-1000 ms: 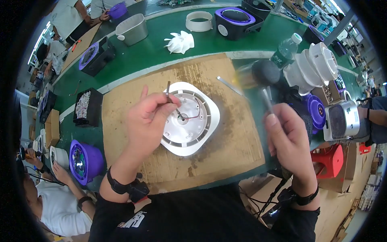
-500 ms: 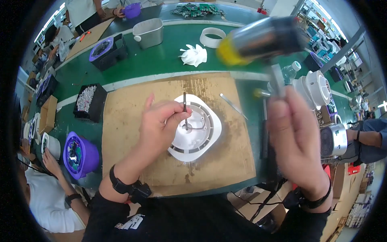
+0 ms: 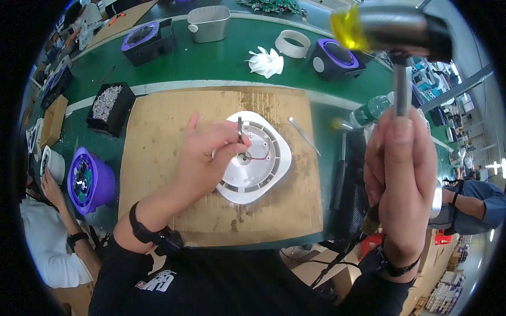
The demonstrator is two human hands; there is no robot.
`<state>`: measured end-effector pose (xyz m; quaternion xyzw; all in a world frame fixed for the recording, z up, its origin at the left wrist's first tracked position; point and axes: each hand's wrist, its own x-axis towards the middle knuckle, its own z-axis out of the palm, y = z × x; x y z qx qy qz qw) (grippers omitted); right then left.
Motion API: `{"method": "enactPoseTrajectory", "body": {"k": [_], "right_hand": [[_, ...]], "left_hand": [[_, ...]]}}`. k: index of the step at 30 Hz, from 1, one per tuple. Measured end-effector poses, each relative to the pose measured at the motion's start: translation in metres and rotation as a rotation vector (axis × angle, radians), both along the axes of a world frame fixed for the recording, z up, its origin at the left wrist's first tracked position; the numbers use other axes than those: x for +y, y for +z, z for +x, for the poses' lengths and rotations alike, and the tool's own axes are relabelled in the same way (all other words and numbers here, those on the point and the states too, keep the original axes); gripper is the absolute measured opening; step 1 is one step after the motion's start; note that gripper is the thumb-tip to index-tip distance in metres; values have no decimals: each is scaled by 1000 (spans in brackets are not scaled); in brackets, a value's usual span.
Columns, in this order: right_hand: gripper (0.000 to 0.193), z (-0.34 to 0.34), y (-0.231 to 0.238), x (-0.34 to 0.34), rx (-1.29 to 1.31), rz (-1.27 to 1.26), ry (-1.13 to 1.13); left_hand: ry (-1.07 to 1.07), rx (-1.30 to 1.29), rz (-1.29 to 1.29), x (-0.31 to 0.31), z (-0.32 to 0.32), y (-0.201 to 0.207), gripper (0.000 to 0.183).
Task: Assembling plastic component housings for fans or pumps using a rubber mallet and hex key on an industrial assembly line.
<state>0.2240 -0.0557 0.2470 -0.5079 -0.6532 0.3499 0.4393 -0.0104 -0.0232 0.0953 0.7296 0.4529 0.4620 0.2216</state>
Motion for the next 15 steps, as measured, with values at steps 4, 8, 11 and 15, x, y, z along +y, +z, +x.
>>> {"method": "enactPoseTrajectory", "body": {"k": [4, 8, 11, 15], "right_hand": [[24, 46, -83, 40, -554, 14, -181], [17, 103, -179, 60, -816, -15, -212], [53, 59, -169, 40, -953, 337, -96], [65, 3, -138, 15, -859, 698, 415]], "left_hand": [[-28, -409, -61, 4, -24, 42, 5], [209, 126, 234, 28, -71, 29, 8], [266, 323, 88, 28, -101, -25, 12], [223, 449, -189, 18, -101, -64, 20]]}}
